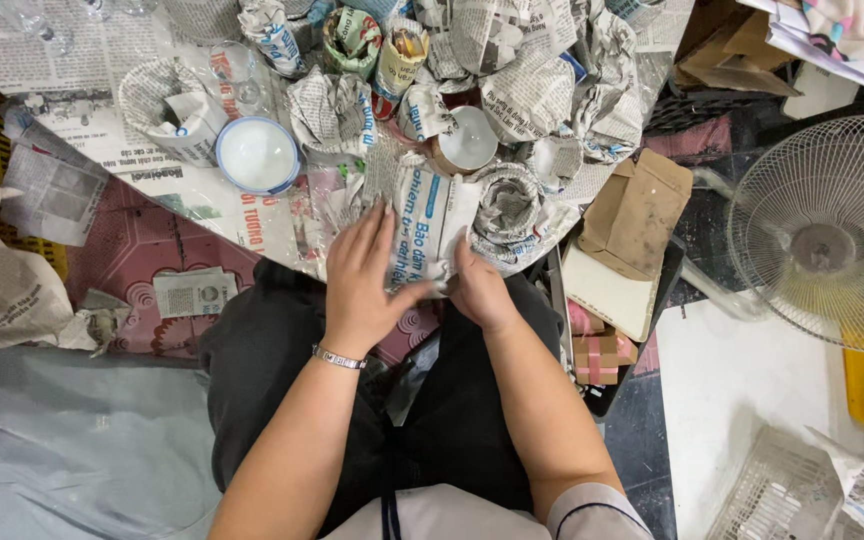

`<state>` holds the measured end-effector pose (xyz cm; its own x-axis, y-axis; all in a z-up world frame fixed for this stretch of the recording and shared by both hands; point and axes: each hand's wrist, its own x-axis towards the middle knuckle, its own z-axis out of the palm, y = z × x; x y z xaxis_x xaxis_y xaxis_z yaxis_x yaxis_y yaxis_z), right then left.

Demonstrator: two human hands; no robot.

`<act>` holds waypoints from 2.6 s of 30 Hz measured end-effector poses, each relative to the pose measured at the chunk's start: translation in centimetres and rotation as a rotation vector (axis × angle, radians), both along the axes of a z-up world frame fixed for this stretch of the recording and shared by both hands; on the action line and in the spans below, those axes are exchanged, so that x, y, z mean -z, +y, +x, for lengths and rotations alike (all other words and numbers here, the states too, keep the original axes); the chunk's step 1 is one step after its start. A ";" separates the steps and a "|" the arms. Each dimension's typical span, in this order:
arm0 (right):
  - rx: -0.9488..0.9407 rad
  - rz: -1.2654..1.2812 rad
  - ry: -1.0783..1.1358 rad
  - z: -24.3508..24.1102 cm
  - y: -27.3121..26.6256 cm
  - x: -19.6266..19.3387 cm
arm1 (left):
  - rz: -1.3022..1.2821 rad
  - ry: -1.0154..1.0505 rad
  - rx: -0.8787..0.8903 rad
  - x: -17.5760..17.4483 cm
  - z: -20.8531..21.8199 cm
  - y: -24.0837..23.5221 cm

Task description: The person sits cross-legged and wraps small glass cups and bowls with newspaper sheets. They fold the paper around each item, tuck the edges, and place the wrapped pieces on a nearby table.

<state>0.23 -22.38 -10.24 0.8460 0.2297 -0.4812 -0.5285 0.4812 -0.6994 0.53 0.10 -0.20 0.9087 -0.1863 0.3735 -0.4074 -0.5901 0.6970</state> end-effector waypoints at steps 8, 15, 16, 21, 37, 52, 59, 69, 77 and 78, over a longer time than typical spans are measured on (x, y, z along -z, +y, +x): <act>-0.317 -0.022 -0.157 -0.2 1.0 -3.7 | 0.028 0.002 0.070 0.1 -0.2 -0.3; -0.328 0.151 -0.185 -0.4 0.8 -2.3 | 0.085 0.039 0.068 0.5 -0.2 -0.5; -0.300 0.095 -0.200 -0.3 0.5 -1.8 | 0.039 0.055 0.064 0.7 -0.2 -0.4; -0.159 -0.505 -0.435 0.2 -0.6 0.0 | -0.396 0.155 0.038 2.4 -0.8 -0.2; 0.560 -0.853 -0.235 -5.9 -10.5 -11.1 | -0.547 1.088 0.117 1.2 -9.7 1.4; -0.436 -1.577 -1.438 -8.5 -11.6 -18.0 | -0.352 -0.023 0.284 -8.3 -8.2 -2.0; -0.396 -1.577 -1.495 -7.3 -11.1 -18.2 | -0.196 0.259 0.767 -4.0 -8.8 -6.0; -0.486 -1.492 -1.300 -5.8 -10.9 -15.5 | -0.118 -0.146 0.404 -2.6 -7.6 -5.5; -0.935 -1.543 -0.648 -1.4 -9.1 -18.6 | -0.002 0.023 0.649 -0.7 -7.3 -6.0; -1.001 -1.501 -0.592 0.1 -8.3 -19.6 | 0.020 0.036 0.671 -0.5 -7.4 -6.0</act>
